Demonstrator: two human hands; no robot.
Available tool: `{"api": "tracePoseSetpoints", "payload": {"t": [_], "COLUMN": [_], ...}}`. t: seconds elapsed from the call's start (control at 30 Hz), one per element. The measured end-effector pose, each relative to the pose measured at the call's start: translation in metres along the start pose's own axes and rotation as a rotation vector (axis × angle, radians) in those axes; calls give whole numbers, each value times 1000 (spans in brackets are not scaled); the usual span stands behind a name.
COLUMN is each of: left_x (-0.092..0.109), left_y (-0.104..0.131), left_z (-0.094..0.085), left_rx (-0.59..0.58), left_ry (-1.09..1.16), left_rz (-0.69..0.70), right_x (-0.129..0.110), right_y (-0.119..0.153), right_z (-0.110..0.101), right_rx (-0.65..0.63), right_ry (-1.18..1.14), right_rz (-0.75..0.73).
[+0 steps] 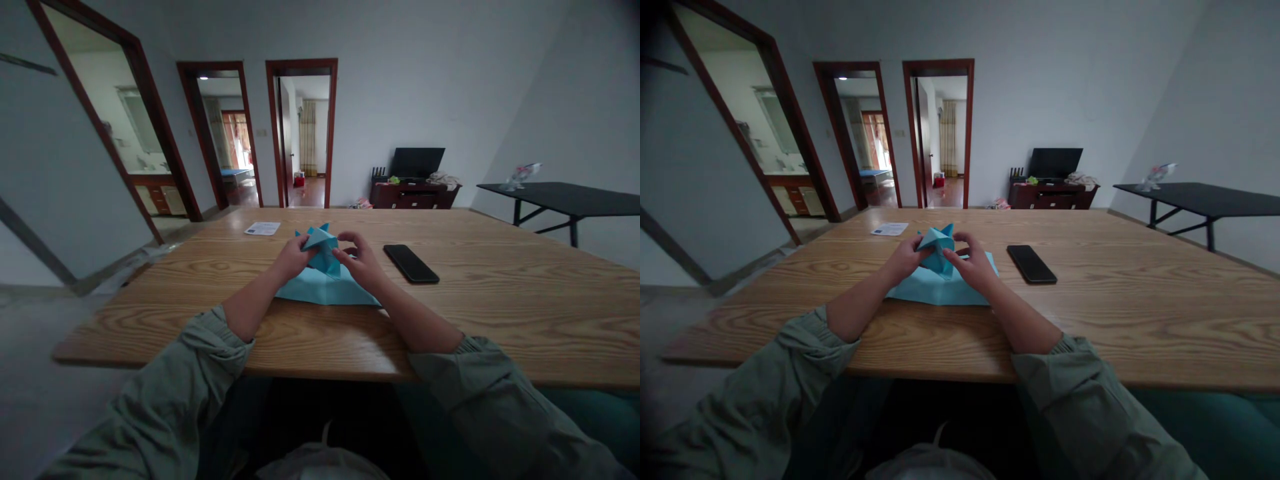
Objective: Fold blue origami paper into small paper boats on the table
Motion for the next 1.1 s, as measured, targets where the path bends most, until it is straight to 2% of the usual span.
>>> {"api": "tracePoseSetpoints", "payload": {"t": [0.13,0.23,0.4,0.6,0.8,0.97,1.03,1.1], "left_x": [2,2,1,4,5,5,4,1], "left_y": [1,2,1,2,3,3,4,6], "left_z": [0,4,7,7,9,10,11,14], "left_rx": [37,-3,-20,-43,-113,-154,-180,-250], "left_ry": [-36,-116,-242,-242,-233,-209,-151,-69], "left_rz": [110,159,161,167,121,75,29,-75], "right_x": [2,0,-7,-4,-8,-8,-6,-4], "right_y": [1,1,-2,-3,-4,-4,-4,-4], "right_z": [3,5,0,-1,-5,-6,-7,-9], "right_rx": [-70,-137,-101,-191,-241,-275,-241,-170], "right_ry": [19,48,228,306,385,342,351,355], "right_rz": [-5,-46,-94,-136,-131,-117,-99,-82]}}
Point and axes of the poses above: each hand's wrist, its own y-axis away from the middle knuckle, its own z-axis out of the palm, x = y × z, the point moved 3 cm from there along -y, towards the middle knuckle, and after that the axes turned 10 degrees about -z, right-handed, at the moved point
